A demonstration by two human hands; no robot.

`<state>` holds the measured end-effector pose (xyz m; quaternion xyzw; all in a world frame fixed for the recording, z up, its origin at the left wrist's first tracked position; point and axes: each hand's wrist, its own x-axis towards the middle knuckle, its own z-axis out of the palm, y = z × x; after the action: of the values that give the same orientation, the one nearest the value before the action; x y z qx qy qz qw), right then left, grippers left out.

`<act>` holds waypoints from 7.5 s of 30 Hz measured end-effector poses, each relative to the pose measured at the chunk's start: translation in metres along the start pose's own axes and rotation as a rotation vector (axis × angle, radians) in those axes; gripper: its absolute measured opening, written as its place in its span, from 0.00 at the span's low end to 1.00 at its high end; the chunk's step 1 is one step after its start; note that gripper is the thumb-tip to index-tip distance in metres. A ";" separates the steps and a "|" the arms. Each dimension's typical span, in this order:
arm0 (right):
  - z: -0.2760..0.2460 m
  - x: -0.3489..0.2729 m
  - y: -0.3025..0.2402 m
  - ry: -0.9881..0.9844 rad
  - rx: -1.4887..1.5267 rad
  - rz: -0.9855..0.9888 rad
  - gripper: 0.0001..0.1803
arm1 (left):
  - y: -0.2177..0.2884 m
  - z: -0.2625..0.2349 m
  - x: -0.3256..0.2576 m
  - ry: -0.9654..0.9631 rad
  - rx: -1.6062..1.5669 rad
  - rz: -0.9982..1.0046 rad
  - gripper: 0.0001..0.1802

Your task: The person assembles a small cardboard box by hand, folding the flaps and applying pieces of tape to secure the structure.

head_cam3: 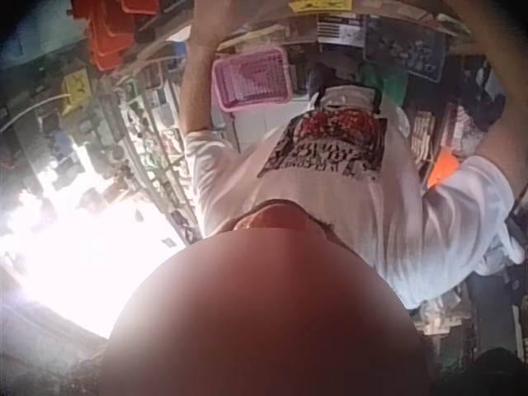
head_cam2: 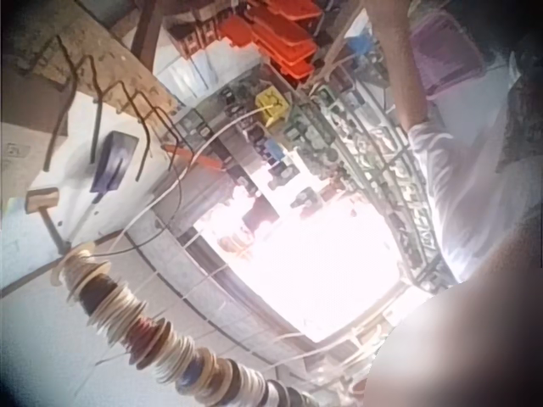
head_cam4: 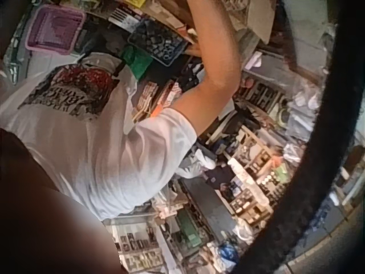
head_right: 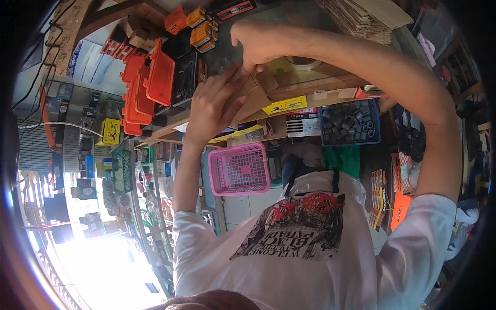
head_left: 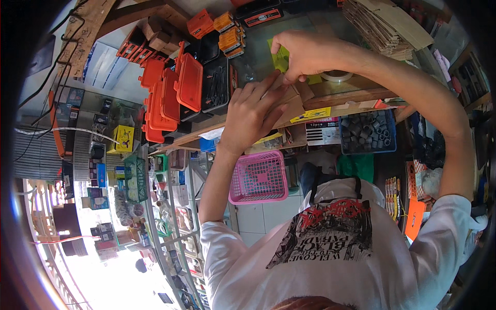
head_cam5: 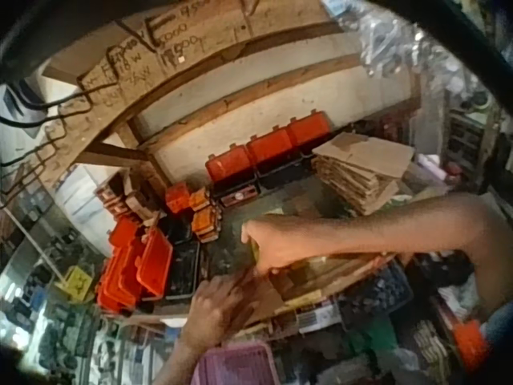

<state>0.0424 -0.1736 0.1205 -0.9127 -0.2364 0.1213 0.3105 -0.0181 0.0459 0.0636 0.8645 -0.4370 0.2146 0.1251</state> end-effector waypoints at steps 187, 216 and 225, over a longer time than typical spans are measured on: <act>0.082 -0.122 0.008 0.278 1.396 -0.626 0.42 | 0.063 -0.040 -0.010 0.764 -0.052 0.244 0.28; 0.029 -0.187 -0.022 0.760 -0.225 -0.882 0.27 | 0.093 -0.008 -0.020 0.755 -0.443 0.275 0.27; 0.034 -0.188 -0.011 0.776 -0.205 -0.851 0.28 | 0.100 -0.025 -0.013 0.630 -0.274 0.255 0.30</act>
<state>-0.1353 -0.2436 0.1147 -0.7403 -0.4617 -0.3809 0.3061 -0.1126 0.0062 0.0823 0.6699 -0.5059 0.4235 0.3405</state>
